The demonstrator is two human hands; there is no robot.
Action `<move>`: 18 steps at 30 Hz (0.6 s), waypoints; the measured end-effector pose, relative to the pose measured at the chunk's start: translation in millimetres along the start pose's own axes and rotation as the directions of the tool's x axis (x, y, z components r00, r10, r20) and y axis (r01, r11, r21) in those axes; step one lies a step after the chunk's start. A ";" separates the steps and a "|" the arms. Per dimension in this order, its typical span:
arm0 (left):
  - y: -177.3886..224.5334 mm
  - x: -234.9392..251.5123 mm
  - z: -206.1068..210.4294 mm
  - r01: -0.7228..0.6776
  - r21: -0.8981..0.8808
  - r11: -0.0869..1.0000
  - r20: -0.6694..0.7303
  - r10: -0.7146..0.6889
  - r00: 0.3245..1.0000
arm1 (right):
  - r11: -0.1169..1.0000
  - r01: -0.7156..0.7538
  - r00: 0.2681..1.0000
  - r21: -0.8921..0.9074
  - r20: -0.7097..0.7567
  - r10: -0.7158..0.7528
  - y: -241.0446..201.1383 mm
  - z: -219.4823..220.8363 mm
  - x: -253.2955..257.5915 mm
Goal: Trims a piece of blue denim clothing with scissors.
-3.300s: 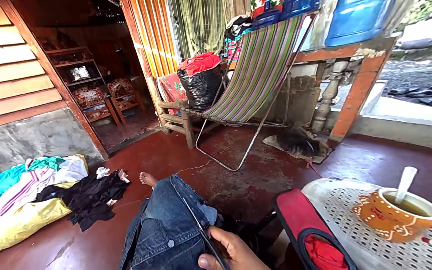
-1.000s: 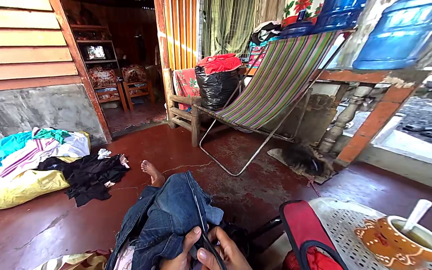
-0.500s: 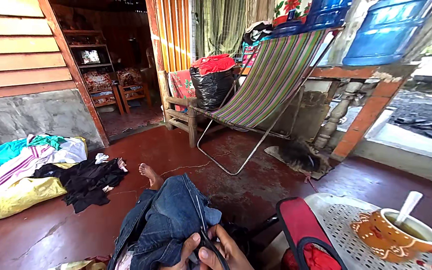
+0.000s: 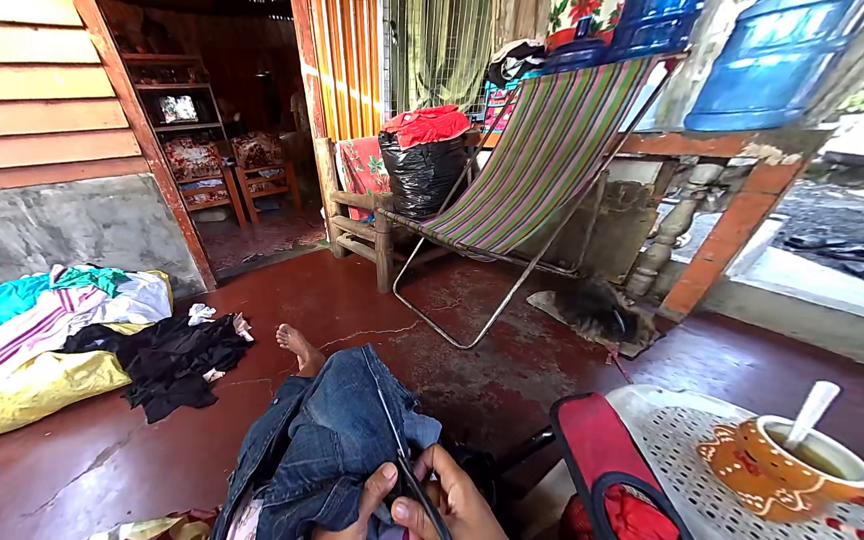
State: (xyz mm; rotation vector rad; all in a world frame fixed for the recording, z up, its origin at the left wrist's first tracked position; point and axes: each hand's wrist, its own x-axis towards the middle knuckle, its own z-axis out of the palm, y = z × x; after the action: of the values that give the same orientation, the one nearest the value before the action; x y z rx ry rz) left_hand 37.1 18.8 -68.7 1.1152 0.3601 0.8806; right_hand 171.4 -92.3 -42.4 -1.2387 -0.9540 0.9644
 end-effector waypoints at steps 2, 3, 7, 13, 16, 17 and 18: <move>0.0 0.5 -0.4 0.006 0.006 1.000 -0.004 -0.006 1.000 | 1.000 -0.007 1.000 0.016 0.006 0.007 0.8 0.2 0.5; 0.2 0.4 -0.4 0.008 0.010 1.000 -0.010 -0.008 1.000 | 1.000 -0.009 1.000 0.027 0.011 0.009 0.6 0.1 0.8; 2.8 -2.4 0.4 0.009 0.084 0.996 -0.013 -0.008 1.000 | 0.995 -0.054 0.998 0.086 0.040 0.051 -2.6 0.5 0.9; -1.1 -3.7 0.2 -0.037 0.072 0.997 -0.030 0.039 0.999 | 0.998 0.037 0.967 -0.057 0.253 -0.022 -5.9 -23.2 11.7; -1.4 -4.3 1.4 -0.065 0.067 0.996 -0.044 0.068 0.997 | 0.993 0.046 0.944 -0.109 0.329 -0.007 -10.4 -30.3 13.7; -1.7 -4.0 1.4 -0.068 0.054 0.996 -0.050 0.071 0.996 | 0.994 0.031 0.935 -0.108 0.354 0.010 -11.4 -32.1 14.2; -2.2 -3.8 0.7 -0.069 0.038 0.997 -0.057 0.071 0.996 | 0.996 0.017 0.922 -0.092 0.387 0.020 -10.7 -34.4 15.2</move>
State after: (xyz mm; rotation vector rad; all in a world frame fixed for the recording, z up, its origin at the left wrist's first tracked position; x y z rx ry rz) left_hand 36.2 15.1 -71.0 1.1433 0.3879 0.9732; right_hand 209.4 -89.3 -33.8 -1.1451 -1.3206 1.2050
